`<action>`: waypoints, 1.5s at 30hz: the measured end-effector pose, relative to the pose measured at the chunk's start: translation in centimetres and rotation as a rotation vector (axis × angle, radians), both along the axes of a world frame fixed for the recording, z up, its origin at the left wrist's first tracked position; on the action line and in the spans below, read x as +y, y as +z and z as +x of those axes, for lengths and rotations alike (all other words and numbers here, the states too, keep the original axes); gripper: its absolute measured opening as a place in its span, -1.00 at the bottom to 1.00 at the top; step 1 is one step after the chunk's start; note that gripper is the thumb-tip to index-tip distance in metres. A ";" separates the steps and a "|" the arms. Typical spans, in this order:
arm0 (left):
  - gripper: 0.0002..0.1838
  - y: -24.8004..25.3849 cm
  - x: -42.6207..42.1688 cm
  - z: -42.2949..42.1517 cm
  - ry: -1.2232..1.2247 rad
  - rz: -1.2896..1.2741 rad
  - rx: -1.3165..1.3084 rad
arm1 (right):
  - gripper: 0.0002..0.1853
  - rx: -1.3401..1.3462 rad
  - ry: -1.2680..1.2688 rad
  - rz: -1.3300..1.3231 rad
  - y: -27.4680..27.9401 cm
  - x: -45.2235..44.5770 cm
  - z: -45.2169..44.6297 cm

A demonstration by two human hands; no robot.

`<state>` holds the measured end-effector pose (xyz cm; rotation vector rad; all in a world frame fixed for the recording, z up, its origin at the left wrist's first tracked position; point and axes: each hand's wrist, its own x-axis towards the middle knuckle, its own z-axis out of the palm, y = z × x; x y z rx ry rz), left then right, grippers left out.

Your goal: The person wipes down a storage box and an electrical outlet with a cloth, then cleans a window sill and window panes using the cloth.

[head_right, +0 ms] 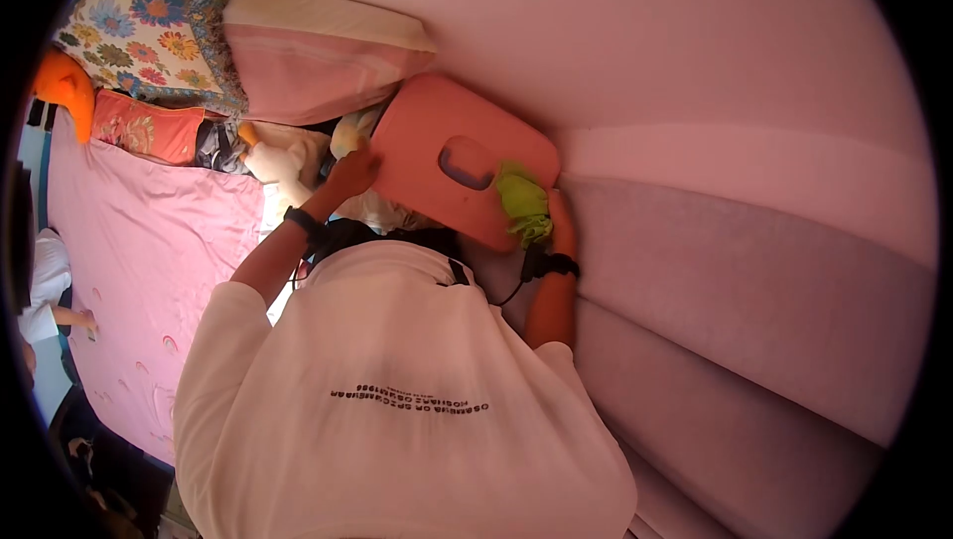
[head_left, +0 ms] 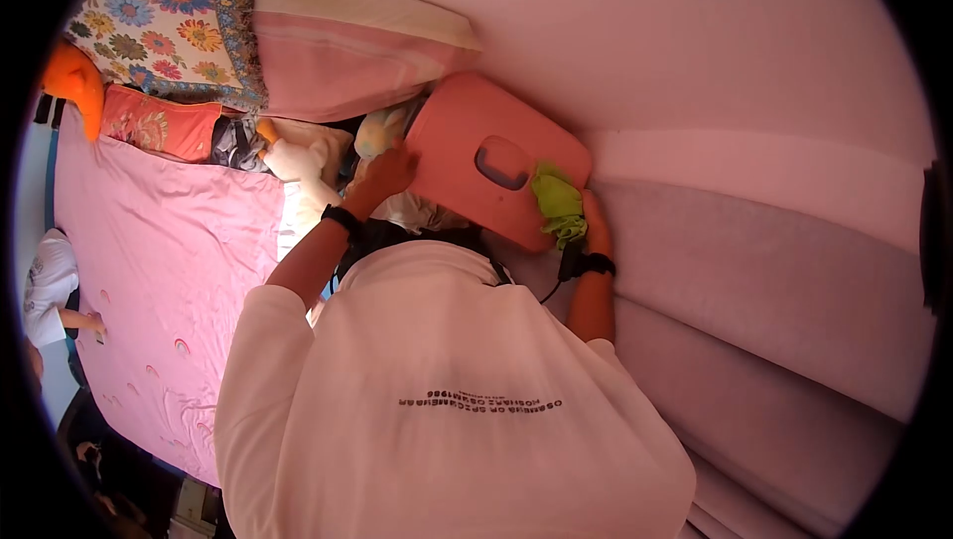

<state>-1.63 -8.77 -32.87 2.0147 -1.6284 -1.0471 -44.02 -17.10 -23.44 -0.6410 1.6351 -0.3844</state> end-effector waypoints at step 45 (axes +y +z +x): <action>0.07 5.8 0.6 -1.3 -0.168 0.217 -0.032 | -0.50 0.858 0.898 -1.144 -4.5 -8.4 21.7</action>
